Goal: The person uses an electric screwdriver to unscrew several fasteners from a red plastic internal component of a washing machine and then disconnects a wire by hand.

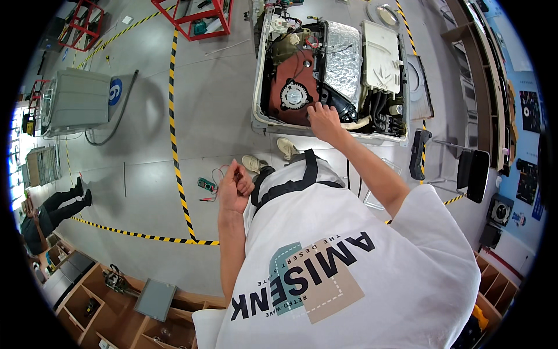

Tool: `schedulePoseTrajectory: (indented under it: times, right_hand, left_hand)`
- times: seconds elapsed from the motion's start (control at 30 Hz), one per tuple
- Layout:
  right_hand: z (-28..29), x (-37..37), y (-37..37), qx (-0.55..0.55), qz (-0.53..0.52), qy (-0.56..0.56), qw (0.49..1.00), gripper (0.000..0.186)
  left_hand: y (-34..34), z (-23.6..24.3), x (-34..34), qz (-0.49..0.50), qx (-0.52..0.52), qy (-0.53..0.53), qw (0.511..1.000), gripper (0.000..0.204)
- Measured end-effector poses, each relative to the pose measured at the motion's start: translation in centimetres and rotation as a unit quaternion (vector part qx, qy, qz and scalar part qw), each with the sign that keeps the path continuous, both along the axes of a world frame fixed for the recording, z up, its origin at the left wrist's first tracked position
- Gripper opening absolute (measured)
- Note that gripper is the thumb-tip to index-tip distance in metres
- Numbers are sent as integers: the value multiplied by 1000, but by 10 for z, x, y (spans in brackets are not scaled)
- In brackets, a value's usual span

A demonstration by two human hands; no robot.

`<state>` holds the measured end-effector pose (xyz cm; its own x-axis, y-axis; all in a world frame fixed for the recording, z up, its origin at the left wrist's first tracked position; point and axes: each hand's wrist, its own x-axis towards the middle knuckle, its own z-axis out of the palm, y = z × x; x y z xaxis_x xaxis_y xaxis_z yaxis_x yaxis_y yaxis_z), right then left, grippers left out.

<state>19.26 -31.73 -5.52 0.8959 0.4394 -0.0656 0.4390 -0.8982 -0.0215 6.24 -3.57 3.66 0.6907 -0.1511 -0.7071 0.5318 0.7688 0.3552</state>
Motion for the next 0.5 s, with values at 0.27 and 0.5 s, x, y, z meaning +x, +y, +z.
schedulePoseTrajectory:
  times: [0.27,0.5]
  right_hand:
    - [-7,8,5,-29,-3,-6,1000,21]
    - [18,8,16,5,-40,24,999,29]
  left_hand:
    - [0,3,0,9,-1,-6,1000,32]
    - [2,-26,-13,50,-31,78,995,34]
